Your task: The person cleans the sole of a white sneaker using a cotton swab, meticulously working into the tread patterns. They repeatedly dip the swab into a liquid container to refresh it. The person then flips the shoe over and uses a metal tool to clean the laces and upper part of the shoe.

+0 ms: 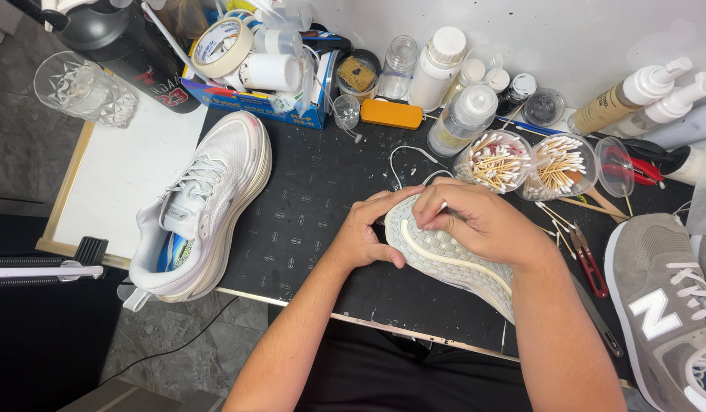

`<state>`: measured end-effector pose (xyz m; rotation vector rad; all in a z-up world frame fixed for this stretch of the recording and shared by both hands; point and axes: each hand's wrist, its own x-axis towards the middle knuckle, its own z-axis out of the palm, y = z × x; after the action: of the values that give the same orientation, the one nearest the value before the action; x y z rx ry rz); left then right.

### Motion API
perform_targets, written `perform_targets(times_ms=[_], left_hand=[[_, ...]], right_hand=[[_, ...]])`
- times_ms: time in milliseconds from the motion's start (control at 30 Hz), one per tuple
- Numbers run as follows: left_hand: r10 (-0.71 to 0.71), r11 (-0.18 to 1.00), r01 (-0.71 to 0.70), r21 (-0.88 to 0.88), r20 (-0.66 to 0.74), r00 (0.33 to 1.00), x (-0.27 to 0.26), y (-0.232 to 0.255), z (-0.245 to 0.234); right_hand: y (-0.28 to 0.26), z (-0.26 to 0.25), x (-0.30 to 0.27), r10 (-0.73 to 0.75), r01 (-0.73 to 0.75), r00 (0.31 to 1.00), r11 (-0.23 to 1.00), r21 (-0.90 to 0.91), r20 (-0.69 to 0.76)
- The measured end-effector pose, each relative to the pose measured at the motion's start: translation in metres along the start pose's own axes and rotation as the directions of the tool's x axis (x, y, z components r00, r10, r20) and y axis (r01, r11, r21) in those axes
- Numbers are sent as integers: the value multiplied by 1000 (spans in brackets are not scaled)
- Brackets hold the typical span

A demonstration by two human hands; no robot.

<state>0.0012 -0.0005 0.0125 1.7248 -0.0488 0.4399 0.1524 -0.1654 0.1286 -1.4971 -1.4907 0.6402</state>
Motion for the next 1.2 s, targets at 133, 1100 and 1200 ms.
perform_targets(times_ms=[133, 1100, 1200], left_hand=[[-39, 999, 39, 11, 7, 999, 1, 5, -1], [43, 998, -41, 55, -49, 998, 2, 27, 8], [75, 993, -70, 91, -49, 996, 1, 26, 11]], right_hand=[[8, -4, -7, 94, -88, 995, 985, 150, -31], [15, -30, -48, 74, -282, 656, 947, -153, -751], [16, -39, -45, -1, -339, 663, 891, -301, -749]])
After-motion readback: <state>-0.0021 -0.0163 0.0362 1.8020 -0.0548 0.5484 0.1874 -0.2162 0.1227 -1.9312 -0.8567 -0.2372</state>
